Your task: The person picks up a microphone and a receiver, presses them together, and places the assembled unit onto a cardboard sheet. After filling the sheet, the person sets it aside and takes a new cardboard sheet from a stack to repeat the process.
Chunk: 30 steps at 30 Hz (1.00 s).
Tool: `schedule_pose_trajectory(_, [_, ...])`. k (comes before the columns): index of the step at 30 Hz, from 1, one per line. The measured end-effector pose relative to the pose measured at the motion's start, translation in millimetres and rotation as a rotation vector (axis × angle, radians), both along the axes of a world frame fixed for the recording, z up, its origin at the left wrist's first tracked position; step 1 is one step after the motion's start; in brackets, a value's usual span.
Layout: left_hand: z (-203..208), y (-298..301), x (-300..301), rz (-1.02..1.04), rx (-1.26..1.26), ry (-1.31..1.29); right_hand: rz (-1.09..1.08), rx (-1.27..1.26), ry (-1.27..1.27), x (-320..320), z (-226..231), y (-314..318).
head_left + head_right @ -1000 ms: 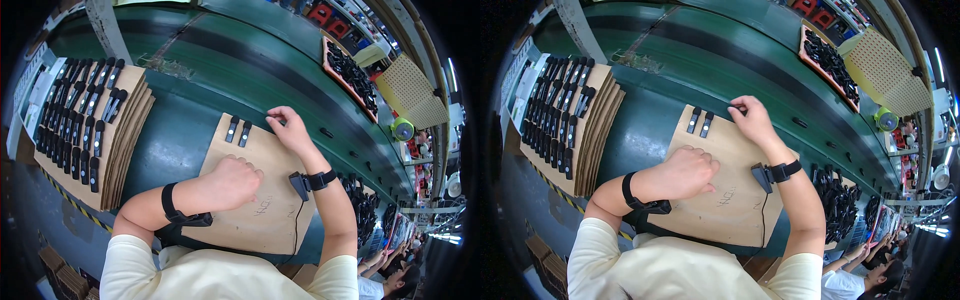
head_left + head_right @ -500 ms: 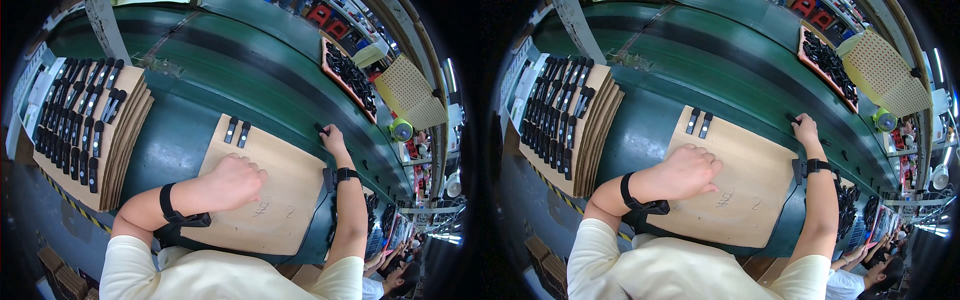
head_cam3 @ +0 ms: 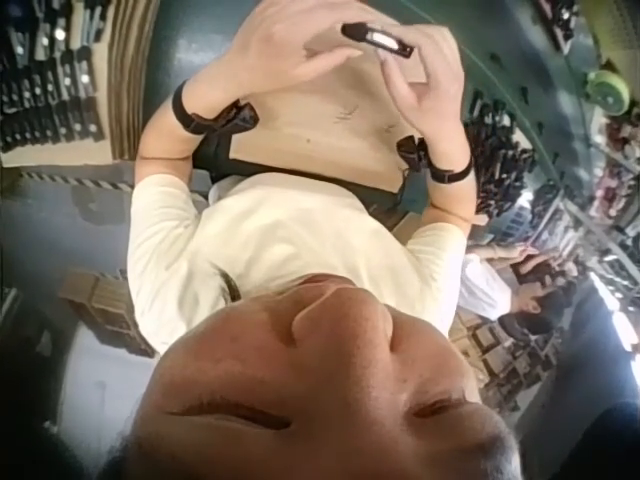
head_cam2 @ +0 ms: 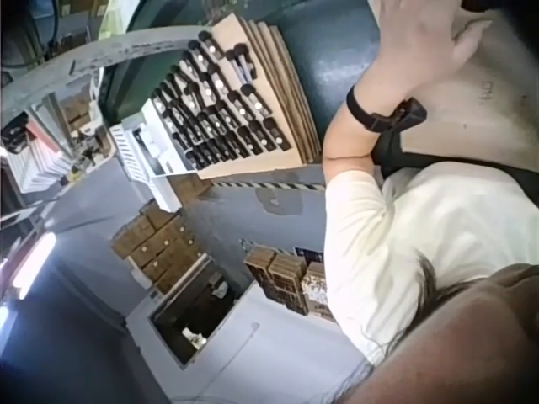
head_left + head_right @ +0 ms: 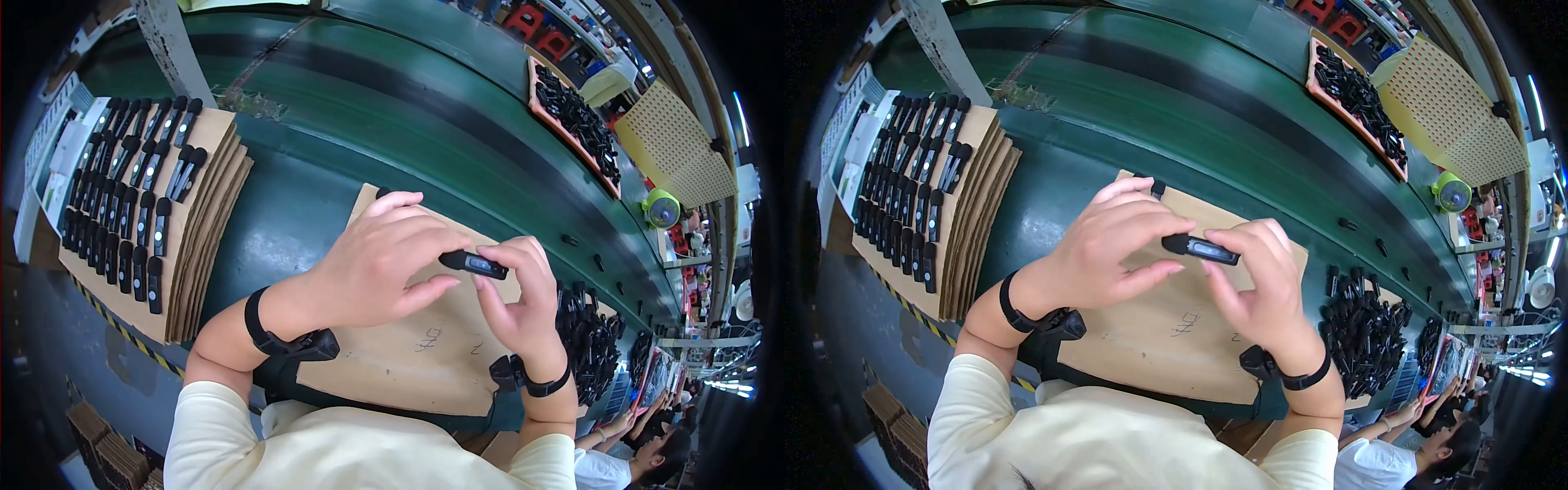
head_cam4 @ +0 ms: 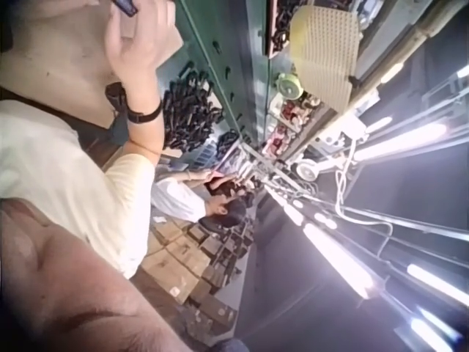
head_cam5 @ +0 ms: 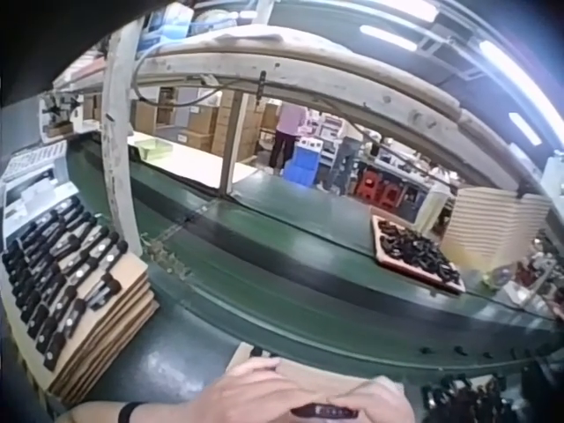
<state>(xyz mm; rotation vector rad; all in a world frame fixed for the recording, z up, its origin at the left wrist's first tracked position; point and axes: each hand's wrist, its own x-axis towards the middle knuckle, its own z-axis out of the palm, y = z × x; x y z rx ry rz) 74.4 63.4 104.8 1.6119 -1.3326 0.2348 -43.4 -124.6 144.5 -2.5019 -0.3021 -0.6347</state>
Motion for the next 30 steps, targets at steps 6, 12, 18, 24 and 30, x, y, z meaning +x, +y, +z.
schedule_pose_trajectory(6, [2.2, 1.0, 1.1, -0.072, -0.055, -0.012, 0.033, -0.080, -0.092, -2.7, 5.6, 12.7])
schedule_pose_trajectory(12, [2.5, 0.7, 0.6, -0.090, -0.084, -0.030, 0.044, -0.109, -0.134, -3.5, 4.8, 13.6])
schedule_pose_trajectory(18, [2.9, 1.4, -0.8, -0.083, -0.088, -0.031, 0.048, -0.115, -0.141, -3.3, 4.7, 14.4])
schedule_pose_trajectory(24, [1.4, -0.2, 0.1, -0.068, -0.091, -0.013, 0.073, -0.036, -0.221, -0.1, -8.4, 9.5])
schedule_pose_trajectory(30, [-0.7, -0.9, 0.7, -0.057, -0.060, -0.009, 0.116, 0.052, -0.152, -5.8, -7.6, 9.5])
